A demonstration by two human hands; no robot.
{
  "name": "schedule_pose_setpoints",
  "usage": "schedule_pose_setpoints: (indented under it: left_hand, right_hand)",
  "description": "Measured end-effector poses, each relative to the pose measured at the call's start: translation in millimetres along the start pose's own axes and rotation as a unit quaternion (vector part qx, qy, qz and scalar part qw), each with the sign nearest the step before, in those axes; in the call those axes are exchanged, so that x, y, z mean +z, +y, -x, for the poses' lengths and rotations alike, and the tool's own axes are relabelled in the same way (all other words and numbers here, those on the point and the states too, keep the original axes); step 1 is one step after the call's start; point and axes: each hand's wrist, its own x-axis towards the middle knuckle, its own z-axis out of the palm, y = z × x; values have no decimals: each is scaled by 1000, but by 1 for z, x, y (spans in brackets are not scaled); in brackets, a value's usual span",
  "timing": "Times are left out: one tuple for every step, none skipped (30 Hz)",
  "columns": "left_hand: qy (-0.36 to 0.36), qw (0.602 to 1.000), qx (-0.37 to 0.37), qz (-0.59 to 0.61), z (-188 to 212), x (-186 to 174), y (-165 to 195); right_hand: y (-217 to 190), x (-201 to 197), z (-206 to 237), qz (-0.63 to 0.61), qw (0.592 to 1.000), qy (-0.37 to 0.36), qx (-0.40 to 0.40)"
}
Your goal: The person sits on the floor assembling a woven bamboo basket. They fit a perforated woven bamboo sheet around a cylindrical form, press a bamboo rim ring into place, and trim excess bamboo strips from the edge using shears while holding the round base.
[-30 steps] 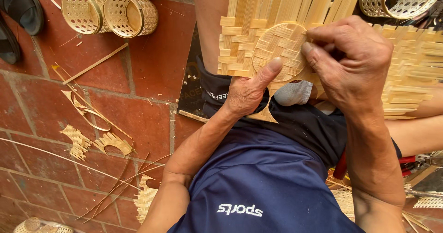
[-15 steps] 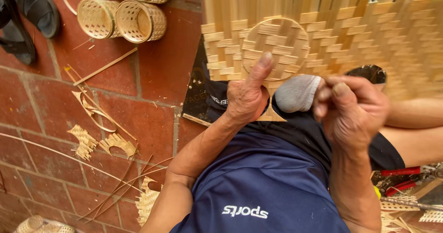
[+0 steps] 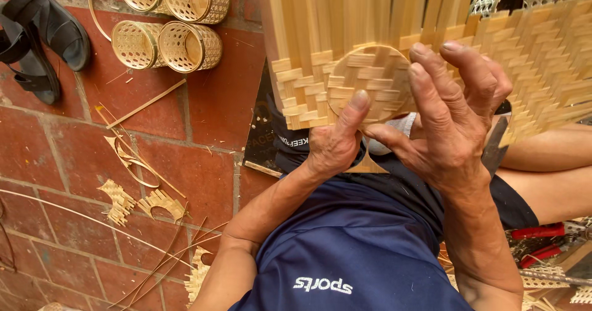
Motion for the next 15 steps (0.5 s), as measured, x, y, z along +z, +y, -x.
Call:
schedule_pose_setpoints:
  left_hand:
    - [7,980,-96,176,-1,3,3]
    - [9,978,-99,186,-3,6,6]
    - [10,975,-102,196,-4,9,9]
    - [10,972,-107,207,-5,11,11]
    - [-1,973,-109,206,-6,11,14]
    - [-12,973,-111,205,-7,11,17]
    - [-23,972,-114,203,-7,10,19]
    - [-29,973,-108,201,-7,10,20]
    - [-35,974,-101,199,-7,9,21]
    - [-39,975,-95,196,-7,9,21]
    - [-41,974,-98,199,-6,8,21]
    - [-45,973,-99,201,-6,9,19]
    - [-50,973,-98,204,-6,9,15]
    - [-44,978,-84,186,-5,9,11]
    - [-37,983,-72,167,-3,9,7]
  right_hand:
    - [2,0,-3,5,1000,-15,-8]
    - [3,0,-4,5,1000,-21,-5]
    - [3,0,-4,5,1000,-27,-2]
    - [2,1,-3,6,999,-33,2]
    - [2,0,-1,-3,999,-34,5]
    - [2,1,1,-11,999,-34,9]
    - [2,0,3,-20,999,-35,14]
    - [2,0,5,-19,999,-33,18]
    - [3,1,7,-19,999,-30,22]
    - [3,1,8,-21,999,-29,26]
    - [3,1,9,-21,999,-31,31]
    - [3,2,8,-20,999,-32,36]
    - [2,2,7,-18,999,-31,39]
    - [1,3,5,-18,999,-28,34]
    - [-1,3,3,-18,999,-25,30]
